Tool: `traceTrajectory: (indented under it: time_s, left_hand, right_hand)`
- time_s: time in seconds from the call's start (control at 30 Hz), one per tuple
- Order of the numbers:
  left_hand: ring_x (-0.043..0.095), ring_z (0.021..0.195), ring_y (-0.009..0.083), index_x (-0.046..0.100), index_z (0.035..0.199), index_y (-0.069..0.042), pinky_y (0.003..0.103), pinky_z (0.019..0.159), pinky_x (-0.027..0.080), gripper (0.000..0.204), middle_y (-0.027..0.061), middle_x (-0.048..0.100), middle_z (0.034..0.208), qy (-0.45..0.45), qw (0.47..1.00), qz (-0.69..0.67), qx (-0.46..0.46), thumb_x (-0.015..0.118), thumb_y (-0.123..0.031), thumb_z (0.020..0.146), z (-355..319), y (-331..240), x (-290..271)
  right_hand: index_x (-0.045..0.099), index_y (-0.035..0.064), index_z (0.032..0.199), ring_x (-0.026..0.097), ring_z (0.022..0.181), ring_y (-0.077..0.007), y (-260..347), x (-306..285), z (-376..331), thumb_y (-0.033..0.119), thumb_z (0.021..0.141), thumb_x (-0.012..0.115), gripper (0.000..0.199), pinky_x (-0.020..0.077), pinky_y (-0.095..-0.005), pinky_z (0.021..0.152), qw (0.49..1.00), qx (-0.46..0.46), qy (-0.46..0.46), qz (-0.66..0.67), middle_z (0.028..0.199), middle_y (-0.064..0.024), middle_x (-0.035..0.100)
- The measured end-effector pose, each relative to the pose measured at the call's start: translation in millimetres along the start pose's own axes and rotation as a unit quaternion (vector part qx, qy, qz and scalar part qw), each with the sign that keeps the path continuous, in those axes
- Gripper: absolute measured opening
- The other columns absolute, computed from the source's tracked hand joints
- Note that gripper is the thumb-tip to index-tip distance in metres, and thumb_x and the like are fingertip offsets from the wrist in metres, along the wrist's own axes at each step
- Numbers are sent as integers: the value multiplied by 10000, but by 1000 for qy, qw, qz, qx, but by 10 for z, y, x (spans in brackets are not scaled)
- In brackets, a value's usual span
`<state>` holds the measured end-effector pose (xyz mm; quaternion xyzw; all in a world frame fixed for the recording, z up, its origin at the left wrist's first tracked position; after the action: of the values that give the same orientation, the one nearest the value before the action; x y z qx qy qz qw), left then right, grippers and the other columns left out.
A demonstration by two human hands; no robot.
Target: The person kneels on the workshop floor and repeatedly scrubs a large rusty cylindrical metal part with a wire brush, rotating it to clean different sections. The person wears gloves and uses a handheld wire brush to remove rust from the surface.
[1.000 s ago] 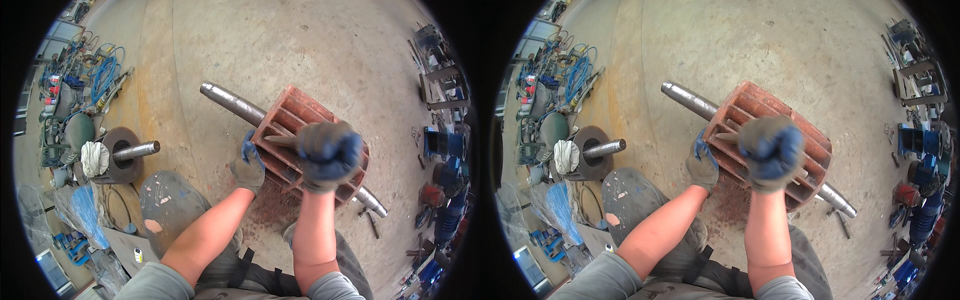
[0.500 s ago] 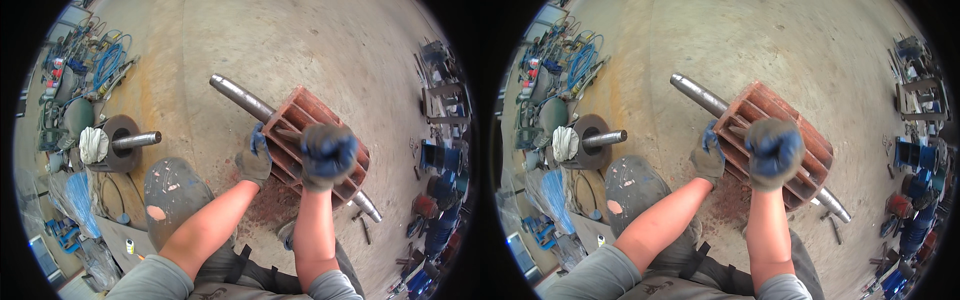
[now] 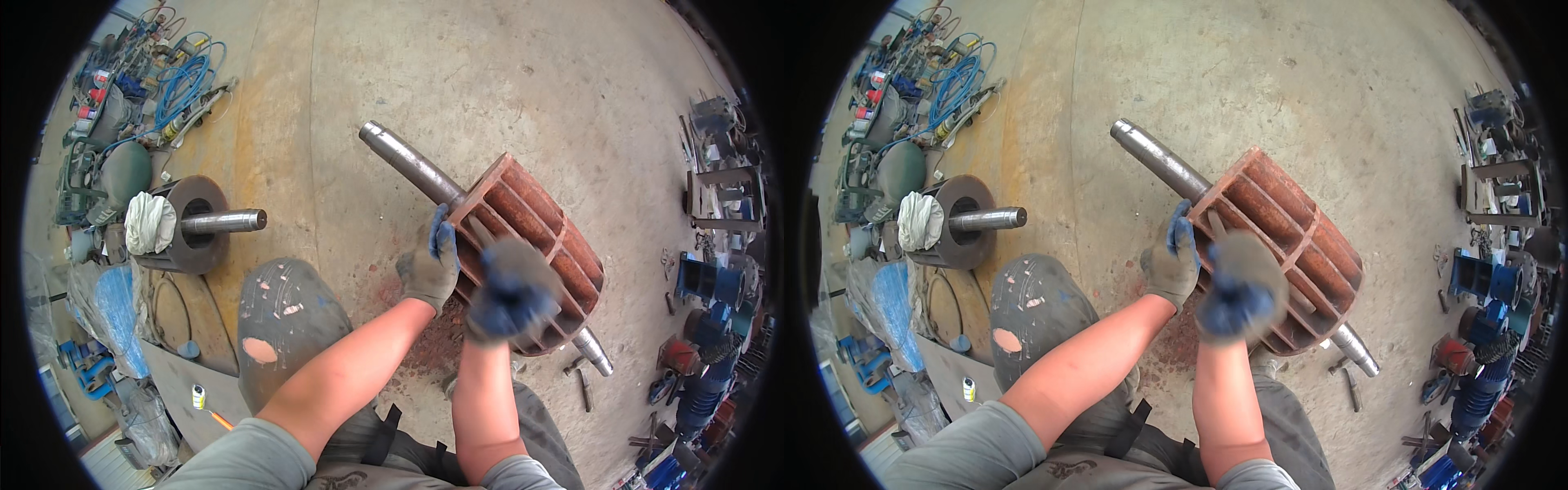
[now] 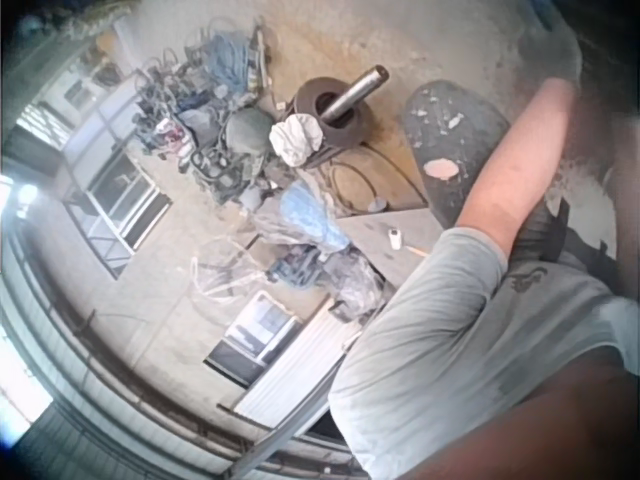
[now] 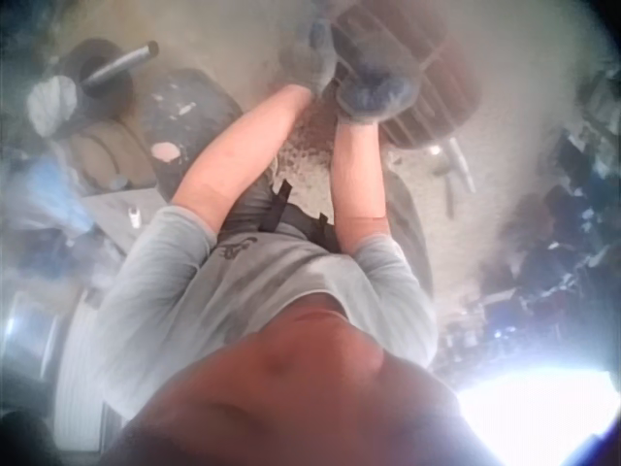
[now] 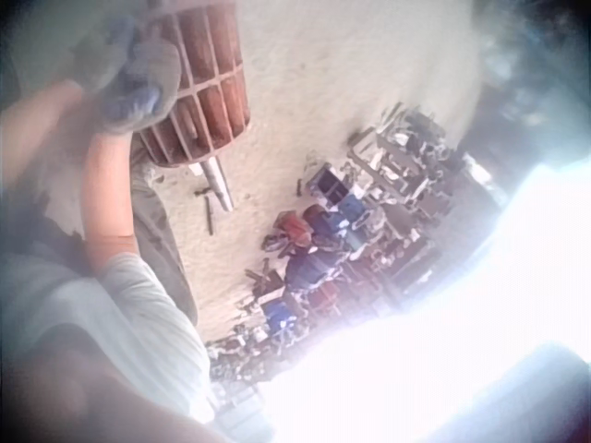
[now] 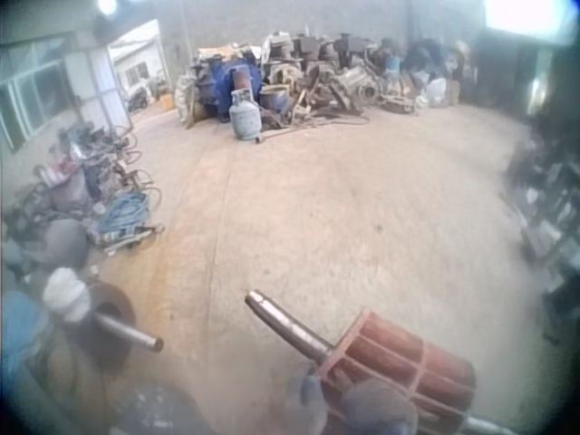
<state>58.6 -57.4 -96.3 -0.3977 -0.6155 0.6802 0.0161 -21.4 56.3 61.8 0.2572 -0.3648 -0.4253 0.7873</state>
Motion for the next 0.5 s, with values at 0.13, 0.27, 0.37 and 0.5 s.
traceTrajectory:
  time_s: [0.13,0.27,0.37,0.5]
  left_hand:
    - [741,1214,347,641,1544,-174,411,1053,551,646,188,754,1358,109,987,28,-116,419,-633,1149,31,12,90]
    - [747,1166,379,644,1543,-197,432,1051,550,648,184,768,1320,67,996,-2,-59,409,-647,1140,122,-176,72]
    - [748,1169,377,648,1537,-205,439,1058,547,634,184,764,1330,63,996,28,-60,420,-643,1139,151,-193,111]
    - [748,1185,366,651,1529,-195,443,1060,547,613,192,756,1348,58,998,-21,-26,430,-620,1147,205,-211,121]
  right_hand:
    - [569,101,919,500,640,-222,-104,-122,-65,390,1168,466,394,509,-459,743,999,-5,-47,-1,728,-77,543]
    - [580,99,923,500,662,-224,-62,-132,-20,377,1172,445,397,502,-455,757,998,-47,-33,14,723,-75,534]
    - [595,90,917,487,677,-217,-69,-158,103,413,1165,458,430,473,-461,756,998,-14,-57,-23,721,-62,523]
    - [553,96,881,498,666,-206,-50,-260,231,423,1140,486,423,470,-432,758,994,-37,-77,75,699,-56,510]
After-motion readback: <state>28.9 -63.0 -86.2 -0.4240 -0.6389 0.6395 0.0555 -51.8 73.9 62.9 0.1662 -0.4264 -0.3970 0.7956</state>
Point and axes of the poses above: each hand's wrist, its own z-axis towards the middle knuckle, its own x-axis out of the palm, y = z × x, the point moved 7 cm from there along z, towards the middle knuckle
